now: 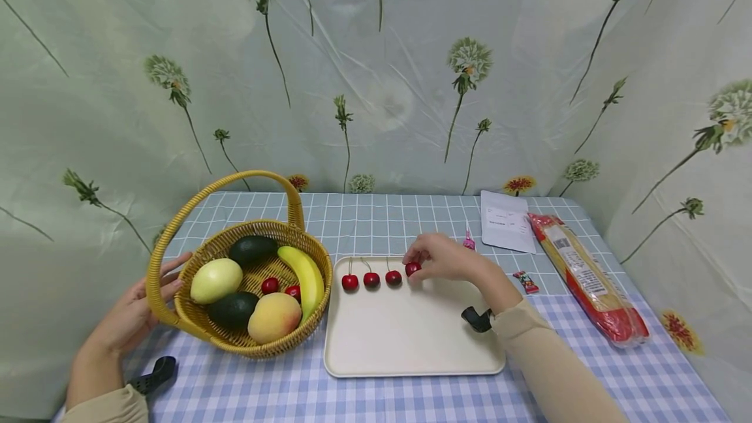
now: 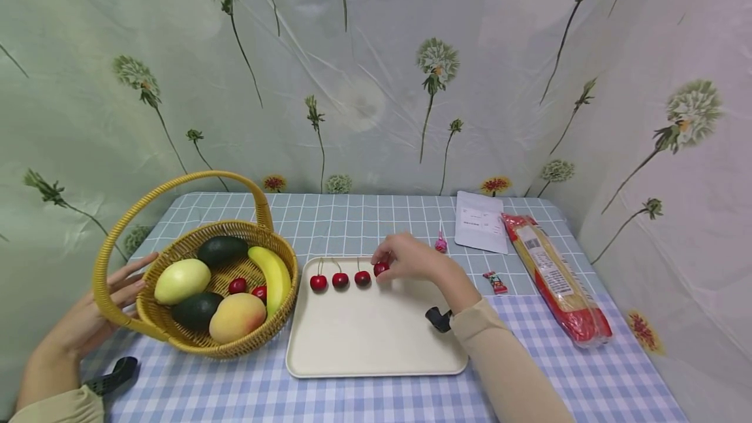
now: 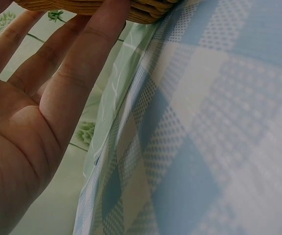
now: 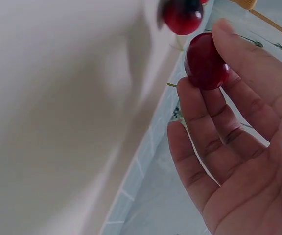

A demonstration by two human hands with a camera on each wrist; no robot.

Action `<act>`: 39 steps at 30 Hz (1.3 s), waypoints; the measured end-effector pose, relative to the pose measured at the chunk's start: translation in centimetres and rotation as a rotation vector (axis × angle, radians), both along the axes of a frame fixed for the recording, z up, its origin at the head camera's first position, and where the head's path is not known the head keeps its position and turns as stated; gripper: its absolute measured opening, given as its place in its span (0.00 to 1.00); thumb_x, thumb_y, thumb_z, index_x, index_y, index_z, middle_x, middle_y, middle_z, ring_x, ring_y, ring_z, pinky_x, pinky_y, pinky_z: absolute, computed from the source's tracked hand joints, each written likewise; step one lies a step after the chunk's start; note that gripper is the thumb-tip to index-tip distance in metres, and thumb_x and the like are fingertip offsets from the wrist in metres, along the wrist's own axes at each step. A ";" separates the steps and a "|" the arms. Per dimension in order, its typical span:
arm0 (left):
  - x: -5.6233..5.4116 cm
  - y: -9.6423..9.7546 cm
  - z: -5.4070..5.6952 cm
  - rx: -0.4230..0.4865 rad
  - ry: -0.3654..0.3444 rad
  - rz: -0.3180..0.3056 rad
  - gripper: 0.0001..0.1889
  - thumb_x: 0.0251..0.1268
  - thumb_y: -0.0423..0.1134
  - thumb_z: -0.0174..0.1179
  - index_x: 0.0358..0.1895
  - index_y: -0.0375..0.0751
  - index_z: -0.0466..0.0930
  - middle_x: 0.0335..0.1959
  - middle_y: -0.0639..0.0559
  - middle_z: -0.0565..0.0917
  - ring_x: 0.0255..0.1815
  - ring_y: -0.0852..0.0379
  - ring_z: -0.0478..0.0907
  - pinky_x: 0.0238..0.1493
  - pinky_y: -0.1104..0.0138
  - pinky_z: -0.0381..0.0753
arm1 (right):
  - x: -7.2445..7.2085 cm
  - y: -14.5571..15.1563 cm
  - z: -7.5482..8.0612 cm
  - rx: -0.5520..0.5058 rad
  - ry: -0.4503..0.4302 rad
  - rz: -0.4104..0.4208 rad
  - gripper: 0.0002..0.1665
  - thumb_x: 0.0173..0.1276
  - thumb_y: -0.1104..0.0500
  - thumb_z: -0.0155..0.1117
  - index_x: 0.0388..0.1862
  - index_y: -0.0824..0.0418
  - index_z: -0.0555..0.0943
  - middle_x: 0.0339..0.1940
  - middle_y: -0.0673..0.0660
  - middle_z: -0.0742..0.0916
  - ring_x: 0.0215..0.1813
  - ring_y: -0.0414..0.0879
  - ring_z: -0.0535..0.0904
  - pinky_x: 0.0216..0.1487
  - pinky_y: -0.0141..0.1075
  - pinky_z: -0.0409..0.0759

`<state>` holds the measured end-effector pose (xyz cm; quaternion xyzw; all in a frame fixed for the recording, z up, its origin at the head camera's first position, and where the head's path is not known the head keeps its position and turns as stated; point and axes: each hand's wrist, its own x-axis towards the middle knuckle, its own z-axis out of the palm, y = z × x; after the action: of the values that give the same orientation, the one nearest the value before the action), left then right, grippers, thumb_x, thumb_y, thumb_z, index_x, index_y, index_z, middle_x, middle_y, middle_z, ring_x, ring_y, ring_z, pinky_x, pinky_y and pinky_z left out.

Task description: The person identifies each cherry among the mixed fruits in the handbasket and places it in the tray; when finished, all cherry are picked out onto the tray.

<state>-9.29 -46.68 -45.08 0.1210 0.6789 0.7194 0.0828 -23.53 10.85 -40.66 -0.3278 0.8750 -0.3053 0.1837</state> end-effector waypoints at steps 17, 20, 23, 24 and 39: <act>-0.4 0.1 0.0 0.012 0.011 -0.017 0.31 0.88 0.25 0.38 0.85 0.53 0.64 0.70 0.68 0.82 0.64 0.68 0.83 0.52 0.65 0.90 | -0.1 0.5 -1.9 0.012 -0.006 0.017 0.18 0.60 0.56 0.87 0.45 0.57 0.88 0.37 0.51 0.86 0.40 0.41 0.78 0.44 0.30 0.78; -0.3 0.1 0.0 -0.007 0.011 -0.009 0.31 0.88 0.25 0.38 0.85 0.53 0.64 0.70 0.69 0.82 0.64 0.70 0.82 0.52 0.66 0.89 | -0.1 0.5 -2.0 0.004 -0.008 0.028 0.17 0.60 0.57 0.86 0.44 0.57 0.88 0.36 0.51 0.87 0.39 0.41 0.78 0.43 0.30 0.78; -0.2 0.0 0.0 -0.016 0.013 -0.006 0.31 0.88 0.25 0.38 0.85 0.53 0.64 0.69 0.70 0.82 0.64 0.70 0.82 0.53 0.67 0.88 | 0.0 0.4 -2.0 -0.009 -0.012 0.040 0.16 0.61 0.59 0.86 0.44 0.58 0.87 0.36 0.52 0.87 0.39 0.42 0.77 0.42 0.30 0.78; -0.1 0.0 0.0 -0.018 0.014 -0.006 0.31 0.88 0.25 0.38 0.85 0.53 0.64 0.69 0.70 0.82 0.64 0.71 0.82 0.53 0.67 0.88 | 0.0 0.4 -2.0 -0.009 -0.015 0.040 0.17 0.61 0.59 0.86 0.44 0.58 0.87 0.36 0.52 0.86 0.39 0.42 0.77 0.42 0.30 0.78; 0.0 0.0 0.0 -0.011 0.008 -0.009 0.31 0.88 0.25 0.38 0.85 0.53 0.63 0.70 0.70 0.81 0.65 0.71 0.81 0.53 0.67 0.88 | -0.3 0.4 -2.3 -0.016 0.004 0.056 0.18 0.62 0.57 0.86 0.46 0.58 0.87 0.36 0.51 0.85 0.39 0.42 0.76 0.42 0.30 0.76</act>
<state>-9.30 -46.64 -45.04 0.1267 0.6826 0.7149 0.0838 -23.83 11.27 -42.96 -0.3543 0.8634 -0.3062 0.1877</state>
